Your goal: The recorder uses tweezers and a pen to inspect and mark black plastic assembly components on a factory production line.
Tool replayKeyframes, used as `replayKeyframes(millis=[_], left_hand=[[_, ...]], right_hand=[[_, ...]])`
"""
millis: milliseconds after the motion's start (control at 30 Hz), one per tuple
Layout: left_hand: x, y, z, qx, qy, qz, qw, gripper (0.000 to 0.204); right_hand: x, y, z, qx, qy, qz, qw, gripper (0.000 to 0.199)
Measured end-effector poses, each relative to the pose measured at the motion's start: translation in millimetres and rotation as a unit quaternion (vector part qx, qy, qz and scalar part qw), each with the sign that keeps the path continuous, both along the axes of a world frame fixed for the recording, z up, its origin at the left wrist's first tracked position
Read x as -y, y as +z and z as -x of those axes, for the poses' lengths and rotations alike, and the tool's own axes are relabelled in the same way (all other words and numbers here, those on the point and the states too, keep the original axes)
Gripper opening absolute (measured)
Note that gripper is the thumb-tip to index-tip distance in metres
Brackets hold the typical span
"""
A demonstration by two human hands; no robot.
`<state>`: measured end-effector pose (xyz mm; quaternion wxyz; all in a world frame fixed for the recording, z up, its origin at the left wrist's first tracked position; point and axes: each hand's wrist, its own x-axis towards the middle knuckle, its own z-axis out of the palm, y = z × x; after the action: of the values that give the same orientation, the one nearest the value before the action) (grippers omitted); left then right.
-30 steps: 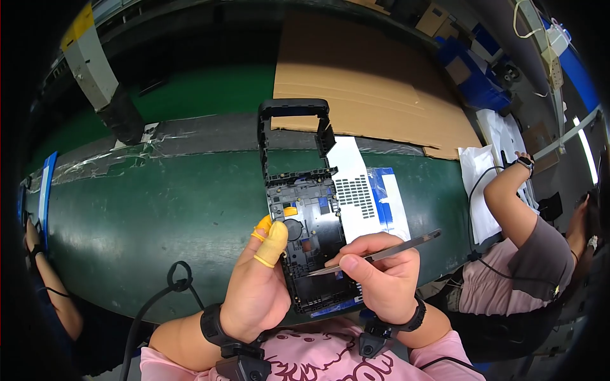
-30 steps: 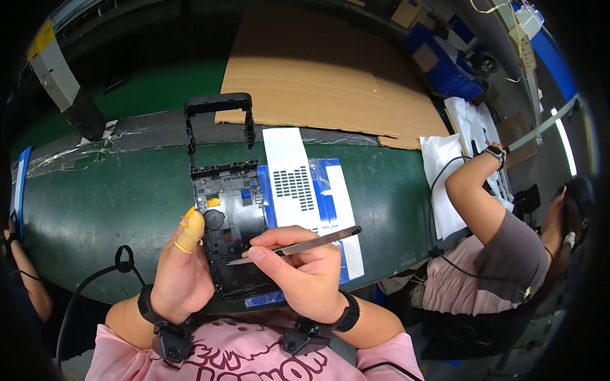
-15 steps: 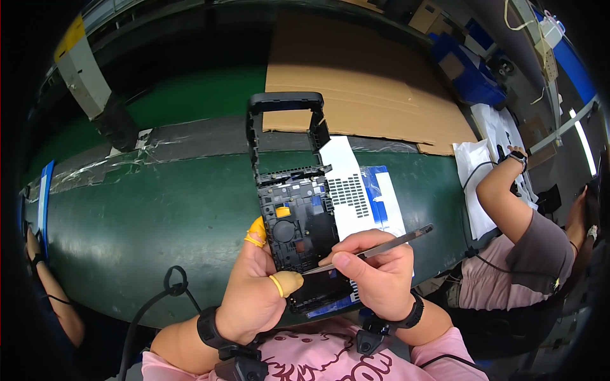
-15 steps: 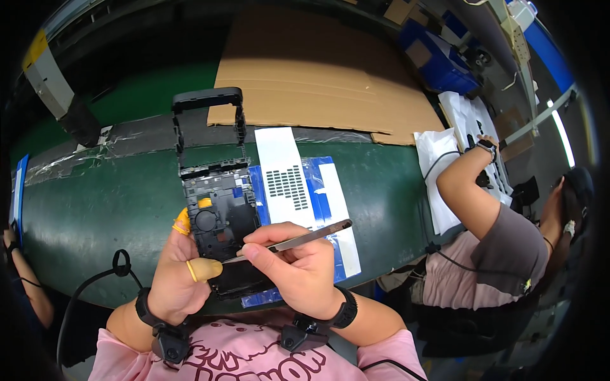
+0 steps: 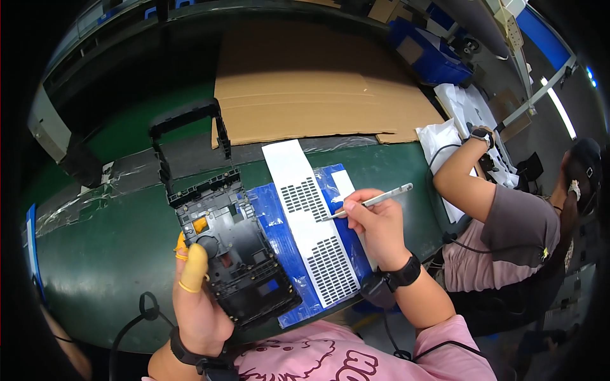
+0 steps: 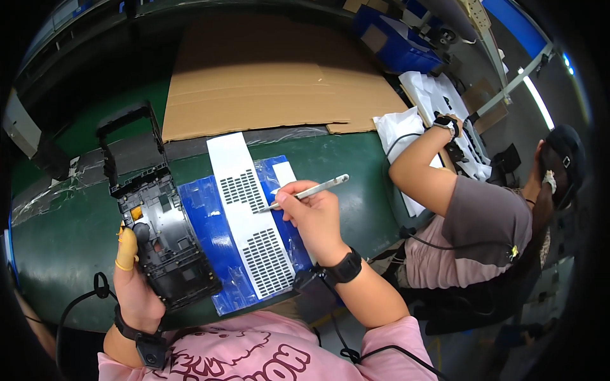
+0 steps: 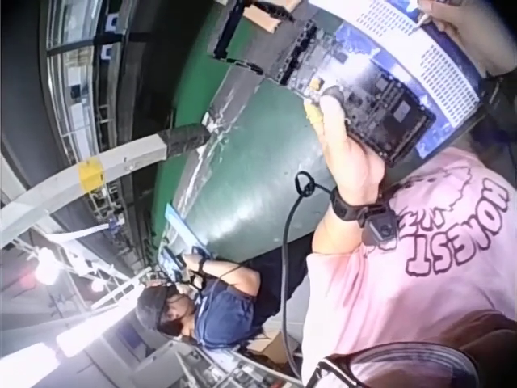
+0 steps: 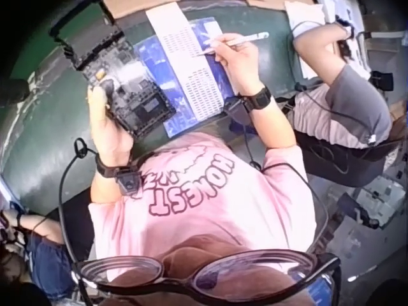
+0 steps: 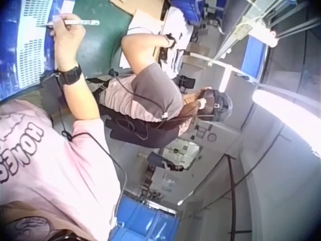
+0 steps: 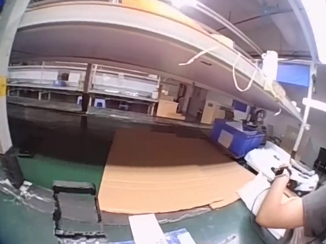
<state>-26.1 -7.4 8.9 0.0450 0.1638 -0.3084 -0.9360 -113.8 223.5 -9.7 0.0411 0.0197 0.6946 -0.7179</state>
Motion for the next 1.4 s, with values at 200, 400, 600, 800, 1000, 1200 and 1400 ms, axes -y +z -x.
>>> replayKeyframes(millis=[200, 400, 600, 800, 1000, 1200, 1400], left_hand=[[1, -3, 3, 0.000, -0.075, 0.019, 0.997, 0.049], [-4, 10, 8, 0.047, -0.051, 0.020, 0.997, 0.053], [-3, 1, 8, 0.029, -0.055, -0.008, 0.998, 0.041], [0, 3, 5, 0.002, -0.093, -0.048, 0.994, 0.038], [-1, 8, 2, -0.022, -0.100, -0.078, 0.992, 0.041], [-1, 7, -1, -0.026, -0.113, -0.072, 0.991, 0.042], [0, 5, -2, -0.013, -0.105, -0.085, 0.991, 0.039]], right_hand=[[-12, -9, 11, 0.014, -0.006, 0.020, 1.000, 0.012], [-9, -8, 13, 0.020, 0.000, 0.028, 0.999, 0.013], [-11, -8, 14, 0.026, 0.001, 0.032, 0.999, 0.012], [-7, 3, 8, 0.030, 0.006, 0.052, 0.998, 0.011], [42, 48, -43, -0.032, 0.096, 0.132, 0.986, 0.016], [71, 43, -45, -0.056, 0.185, 0.124, 0.973, 0.021], [81, 38, -45, -0.019, 0.158, 0.121, 0.980, 0.016]])
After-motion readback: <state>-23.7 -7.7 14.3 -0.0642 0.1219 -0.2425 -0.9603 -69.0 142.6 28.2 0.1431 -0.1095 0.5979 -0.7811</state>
